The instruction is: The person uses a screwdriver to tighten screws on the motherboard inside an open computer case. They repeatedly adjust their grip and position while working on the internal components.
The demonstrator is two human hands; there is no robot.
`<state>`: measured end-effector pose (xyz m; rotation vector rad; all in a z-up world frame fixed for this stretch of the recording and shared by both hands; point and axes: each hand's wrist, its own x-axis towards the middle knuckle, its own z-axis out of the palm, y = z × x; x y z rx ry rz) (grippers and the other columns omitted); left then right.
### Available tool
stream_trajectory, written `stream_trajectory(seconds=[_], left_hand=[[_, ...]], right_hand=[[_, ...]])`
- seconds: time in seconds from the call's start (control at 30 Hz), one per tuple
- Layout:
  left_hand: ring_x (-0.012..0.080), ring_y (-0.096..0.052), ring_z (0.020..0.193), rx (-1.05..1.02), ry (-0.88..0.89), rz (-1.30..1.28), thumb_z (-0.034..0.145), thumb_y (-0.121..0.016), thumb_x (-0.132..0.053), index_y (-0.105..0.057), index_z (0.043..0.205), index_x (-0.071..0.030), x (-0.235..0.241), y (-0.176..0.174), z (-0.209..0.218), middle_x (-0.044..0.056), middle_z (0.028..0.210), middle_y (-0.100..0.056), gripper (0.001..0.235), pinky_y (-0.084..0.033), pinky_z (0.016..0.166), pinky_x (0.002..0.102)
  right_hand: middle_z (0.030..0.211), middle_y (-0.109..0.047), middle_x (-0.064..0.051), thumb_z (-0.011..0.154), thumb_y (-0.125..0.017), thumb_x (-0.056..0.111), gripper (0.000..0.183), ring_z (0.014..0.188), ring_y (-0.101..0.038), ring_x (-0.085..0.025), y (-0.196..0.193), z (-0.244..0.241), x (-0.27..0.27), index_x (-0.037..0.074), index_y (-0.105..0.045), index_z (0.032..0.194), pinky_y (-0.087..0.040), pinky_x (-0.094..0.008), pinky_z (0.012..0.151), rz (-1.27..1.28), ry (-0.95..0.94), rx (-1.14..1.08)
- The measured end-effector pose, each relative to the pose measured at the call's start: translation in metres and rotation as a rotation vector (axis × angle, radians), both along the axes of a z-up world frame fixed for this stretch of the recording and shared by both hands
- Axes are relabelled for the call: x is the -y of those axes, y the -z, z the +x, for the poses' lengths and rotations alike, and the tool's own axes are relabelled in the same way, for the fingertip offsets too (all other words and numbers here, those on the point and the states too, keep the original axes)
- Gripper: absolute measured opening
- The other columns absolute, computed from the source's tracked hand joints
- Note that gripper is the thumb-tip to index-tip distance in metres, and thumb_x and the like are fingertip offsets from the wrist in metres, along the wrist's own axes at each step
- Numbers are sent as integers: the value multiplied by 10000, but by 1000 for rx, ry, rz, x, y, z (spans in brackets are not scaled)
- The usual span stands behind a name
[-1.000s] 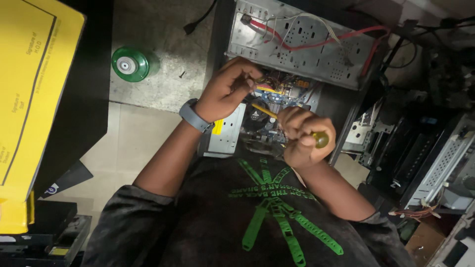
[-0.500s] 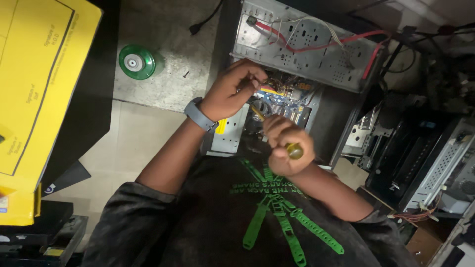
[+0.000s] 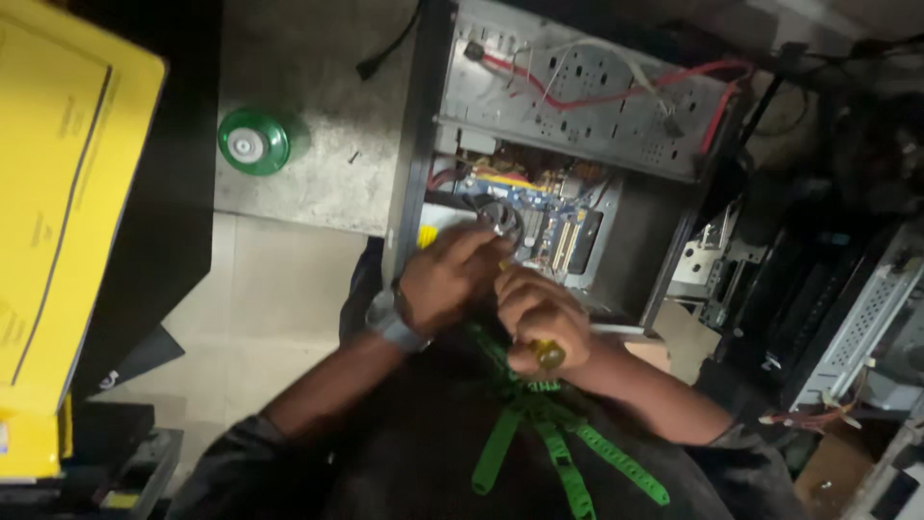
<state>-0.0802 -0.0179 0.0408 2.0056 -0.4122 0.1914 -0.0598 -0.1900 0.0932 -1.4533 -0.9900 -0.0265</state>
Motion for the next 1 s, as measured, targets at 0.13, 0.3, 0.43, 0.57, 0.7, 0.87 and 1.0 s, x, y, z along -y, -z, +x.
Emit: stream_trajectory(seconds=[0.13,0.3,0.43,0.57,0.7,0.87,1.0], left_hand=[[249,-693,1143,-29,-67,-25,847,-759,-104,-742,1144,-121,2,3,1,29,1210,-697,298,-580,954,358],[261,-706,1090,-72,-31,-95,821,-754,-87,-751,1113,-92,-3,2,4,64,1133,-734,292,-580,933,378],[258,-728,1063,-68,-38,-91,862,-737,-73,-754,1074,-113,-1,-4,11,62,1124,-747,216,-595,897,367],[187,-766,840,-275,70,-116,929,-672,-23,-782,1091,-151,-1,7,33,45,1115,-785,234,-603,694,331],[222,-757,904,-78,204,31,933,-664,-101,-771,1085,-192,-11,27,65,34,1117,-774,207,-601,742,355],[264,-738,830,2,263,175,921,-713,-317,-789,1059,-253,-8,37,94,9,980,-776,170,-571,695,424],[288,-726,807,-24,302,186,923,-713,-338,-793,1076,-284,-6,38,99,26,975,-769,181,-562,676,447]], right_hand=[[799,-555,-97,1050,-644,302,335,687,-558,-239,8,-3,-7,25,-500,928,-518,-422,630,68,25,40],[762,-535,-76,1065,-606,316,342,647,-544,-233,12,1,4,28,-494,918,-513,-438,614,55,-100,50],[720,-529,-49,1034,-645,239,272,600,-513,-190,15,2,-8,50,-515,889,-481,-392,565,153,56,-26],[739,-517,-43,1061,-609,244,262,627,-489,-163,10,15,-11,72,-474,918,-463,-376,596,218,259,-193],[755,-505,-56,1130,-549,294,289,655,-494,-162,-4,40,-4,53,-442,1011,-480,-351,608,95,441,-319],[787,-485,-79,1148,-562,298,325,613,-473,-149,-16,63,-4,43,-407,1019,-458,-336,594,113,488,-400],[759,-485,-102,1150,-570,315,349,635,-465,-167,-19,64,-4,29,-408,1031,-453,-348,619,140,466,-405]])
